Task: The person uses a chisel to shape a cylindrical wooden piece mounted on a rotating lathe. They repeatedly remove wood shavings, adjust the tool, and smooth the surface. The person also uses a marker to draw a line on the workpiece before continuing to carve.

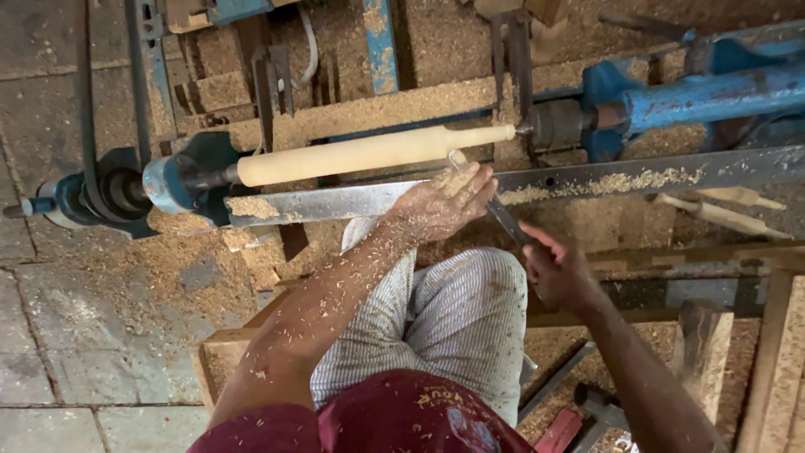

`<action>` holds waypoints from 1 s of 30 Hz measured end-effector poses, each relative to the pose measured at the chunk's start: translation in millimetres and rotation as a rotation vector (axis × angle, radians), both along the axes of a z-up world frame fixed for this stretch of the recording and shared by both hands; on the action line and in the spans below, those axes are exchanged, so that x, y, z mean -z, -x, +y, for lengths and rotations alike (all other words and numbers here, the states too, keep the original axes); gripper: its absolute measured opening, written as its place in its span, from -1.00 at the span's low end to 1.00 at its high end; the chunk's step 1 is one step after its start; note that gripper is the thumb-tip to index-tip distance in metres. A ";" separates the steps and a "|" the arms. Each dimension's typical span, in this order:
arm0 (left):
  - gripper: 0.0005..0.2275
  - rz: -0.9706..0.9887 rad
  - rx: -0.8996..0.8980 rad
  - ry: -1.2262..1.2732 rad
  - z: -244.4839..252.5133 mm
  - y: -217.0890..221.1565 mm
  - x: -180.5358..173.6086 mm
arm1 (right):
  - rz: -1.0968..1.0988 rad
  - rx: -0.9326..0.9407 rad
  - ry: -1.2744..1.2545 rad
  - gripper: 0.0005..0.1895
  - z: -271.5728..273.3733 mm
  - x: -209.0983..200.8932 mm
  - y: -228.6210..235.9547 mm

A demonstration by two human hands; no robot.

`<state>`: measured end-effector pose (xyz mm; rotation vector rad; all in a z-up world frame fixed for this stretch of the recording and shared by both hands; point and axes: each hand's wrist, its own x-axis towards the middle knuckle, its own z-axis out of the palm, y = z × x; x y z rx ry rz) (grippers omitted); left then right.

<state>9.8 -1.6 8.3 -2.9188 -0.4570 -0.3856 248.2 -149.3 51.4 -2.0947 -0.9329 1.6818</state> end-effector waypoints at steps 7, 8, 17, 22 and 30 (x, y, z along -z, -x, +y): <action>-0.55 -0.120 -0.012 0.080 0.2 -1.4 4.2 | 0.042 -0.118 -0.045 -0.50 9.0 -8.0 -22.0; -0.55 -0.107 -0.014 0.089 0.2 0.2 2.9 | 0.047 -0.132 -0.079 -0.50 9.6 -5.4 -22.2; -0.59 -0.047 0.012 0.116 1.7 -0.8 -5.0 | -0.015 -0.032 -0.013 -0.50 6.2 -11.9 -2.9; -0.62 -0.082 0.004 0.218 3.7 0.4 -9.5 | -0.028 0.081 0.033 -0.53 -6.8 -3.7 12.3; -0.58 0.021 0.040 0.211 2.9 0.8 -4.2 | 0.056 0.194 -0.149 -0.50 -23.8 14.5 33.0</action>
